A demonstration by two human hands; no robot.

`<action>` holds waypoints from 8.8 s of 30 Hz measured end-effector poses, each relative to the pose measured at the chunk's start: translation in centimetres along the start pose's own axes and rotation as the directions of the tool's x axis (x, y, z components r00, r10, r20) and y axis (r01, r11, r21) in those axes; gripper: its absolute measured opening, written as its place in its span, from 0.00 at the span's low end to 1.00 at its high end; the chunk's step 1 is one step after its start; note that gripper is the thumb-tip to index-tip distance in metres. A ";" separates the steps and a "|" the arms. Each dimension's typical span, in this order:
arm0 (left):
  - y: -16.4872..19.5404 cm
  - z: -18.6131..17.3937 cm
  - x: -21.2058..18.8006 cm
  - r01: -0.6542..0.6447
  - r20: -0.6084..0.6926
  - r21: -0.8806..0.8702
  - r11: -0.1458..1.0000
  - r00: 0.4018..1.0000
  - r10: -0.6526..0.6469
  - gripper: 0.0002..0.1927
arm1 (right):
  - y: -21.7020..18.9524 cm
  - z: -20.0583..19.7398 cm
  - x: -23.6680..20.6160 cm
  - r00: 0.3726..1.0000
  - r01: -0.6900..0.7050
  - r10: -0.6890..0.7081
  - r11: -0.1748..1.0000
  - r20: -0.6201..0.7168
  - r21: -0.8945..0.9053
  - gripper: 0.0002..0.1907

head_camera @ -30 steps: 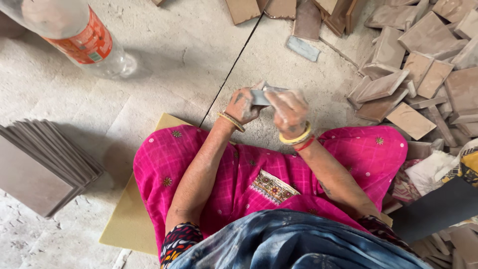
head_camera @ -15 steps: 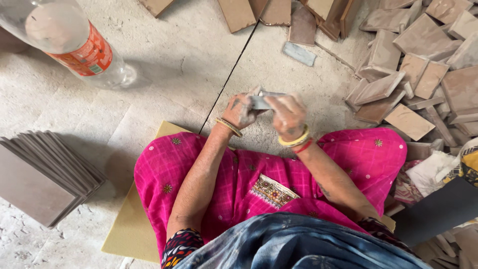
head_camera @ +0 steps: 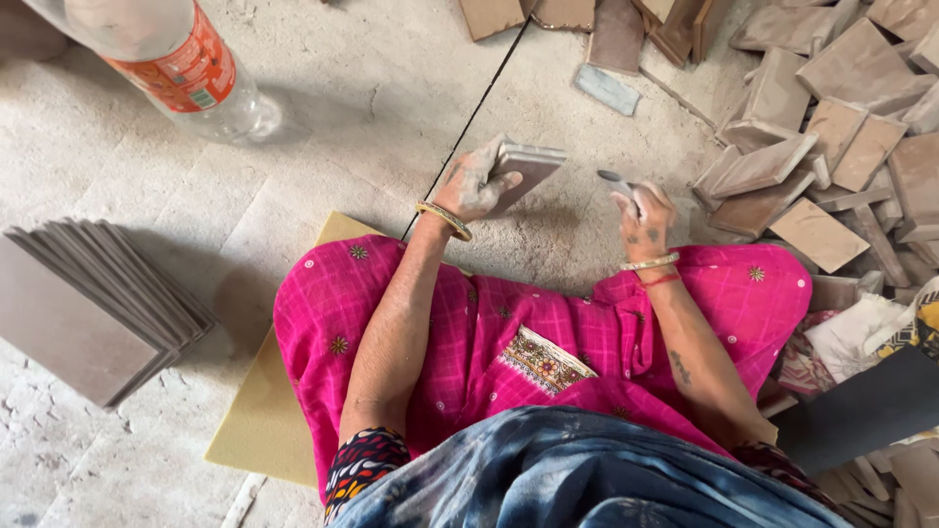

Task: The person sits on the floor and sands the edges and faces of small rectangular wooden blocks using a sanding block. They handle the blocks one at a time, turning them over to sand multiple sides, and place finished pieces into a nearby stack.

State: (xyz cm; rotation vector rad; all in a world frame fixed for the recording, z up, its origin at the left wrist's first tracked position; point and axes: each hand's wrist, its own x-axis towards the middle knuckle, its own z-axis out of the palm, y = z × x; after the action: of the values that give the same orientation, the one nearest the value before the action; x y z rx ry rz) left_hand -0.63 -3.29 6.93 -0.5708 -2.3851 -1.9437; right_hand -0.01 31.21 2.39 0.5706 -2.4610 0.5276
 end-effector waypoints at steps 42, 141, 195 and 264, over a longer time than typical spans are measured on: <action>0.0 1.1 -0.5 -0.099 0.069 0.253 0.962 0.994 0.085 0.12 | -14.7 0.7 11.2 0.954 0.292 -0.294 0.955 0.054 0.045 0.10; -1.0 0.3 -2.2 -0.005 -0.137 -0.462 0.887 0.988 -0.065 0.19 | -4.5 4.1 -3.3 0.896 -0.442 0.426 0.822 0.127 0.359 0.21; -1.3 -3.7 -4.7 0.123 0.011 0.037 0.992 0.992 -0.123 0.13 | -12.3 7.2 0.7 0.998 -0.032 0.026 0.992 0.055 0.118 0.13; 0.3 -1.9 -4.6 0.186 -0.113 0.000 0.983 0.976 -0.185 0.16 | -9.7 7.7 1.1 0.998 -0.042 0.037 0.993 0.047 0.110 0.21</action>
State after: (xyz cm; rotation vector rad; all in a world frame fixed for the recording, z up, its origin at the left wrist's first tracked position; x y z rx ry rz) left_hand 3.35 -6.29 6.55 -0.2373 -2.4551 -1.9709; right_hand 0.76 19.14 -0.51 0.5850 -2.5013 0.6781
